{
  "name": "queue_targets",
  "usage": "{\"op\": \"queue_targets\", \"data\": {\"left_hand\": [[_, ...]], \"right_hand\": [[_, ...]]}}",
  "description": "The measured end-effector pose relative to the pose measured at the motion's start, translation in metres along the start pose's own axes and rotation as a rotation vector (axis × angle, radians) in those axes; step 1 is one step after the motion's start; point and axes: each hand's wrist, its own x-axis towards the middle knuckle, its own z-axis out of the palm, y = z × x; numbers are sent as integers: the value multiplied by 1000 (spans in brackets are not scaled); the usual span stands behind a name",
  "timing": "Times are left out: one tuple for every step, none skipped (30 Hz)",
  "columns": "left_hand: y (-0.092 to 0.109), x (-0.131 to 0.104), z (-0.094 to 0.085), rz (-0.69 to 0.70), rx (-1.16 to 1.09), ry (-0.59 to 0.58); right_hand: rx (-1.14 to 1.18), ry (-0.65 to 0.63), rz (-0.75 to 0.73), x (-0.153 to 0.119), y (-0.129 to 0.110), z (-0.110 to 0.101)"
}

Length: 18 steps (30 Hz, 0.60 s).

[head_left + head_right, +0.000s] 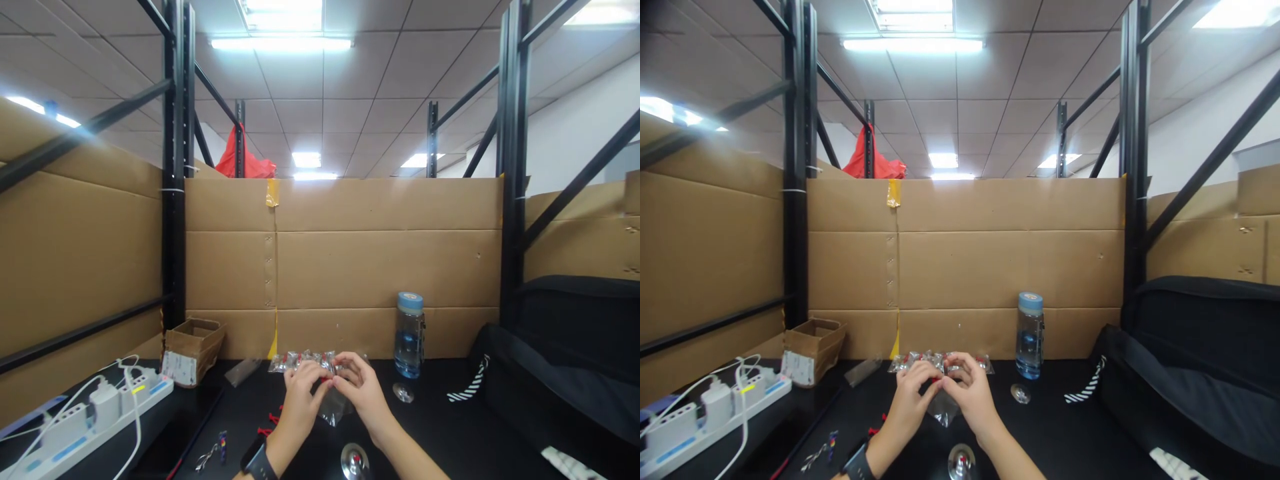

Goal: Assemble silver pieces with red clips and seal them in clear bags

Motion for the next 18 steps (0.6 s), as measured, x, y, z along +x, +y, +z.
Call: {"op": "queue_targets", "data": {"left_hand": [[1,0,0,-5,2,12],[1,0,1,-11,5,25],[1,0,1,-15,9,36],[0,0,1,-19,14,45],[0,-1,0,-21,19,49],[0,-1,-1,-22,23,49],[-1,-1,-1,-24,24,45],[-1,-1,-2,-27,23,40],[-1,-1,-3,-30,20,36],[0,-1,-3,-36,18,34],[0,-1,-4,-42,16,32],[0,0,-4,-47,13,31],[0,0,-5,-50,10,28],[0,0,-5,-52,7,26],[0,0,-5,-55,3,26],[0,0,-5,-60,-2,32],[-1,0,-5,-65,-9,43],[-1,1,-5,-71,-18,58]], "right_hand": [[10,-8,2,0,0,1],[16,-18,7,0,0,1],[22,-29,13,0,1,1],[27,-39,19,0,2,1],[32,-51,27,0,3,0],[36,-63,35,0,4,-1],[39,-72,42,0,5,-2],[43,-78,48,0,6,-2],[47,-81,53,0,6,-3],[51,-81,57,1,6,-4],[54,-78,62,1,6,-4],[55,-74,67,1,6,-4],[54,-71,71,2,6,-4],[54,-68,76,2,5,-4],[56,-64,80,2,5,-4],[60,-61,84,2,4,-4],[65,-59,87,2,4,-4],[70,-56,90,2,3,-4]]}}
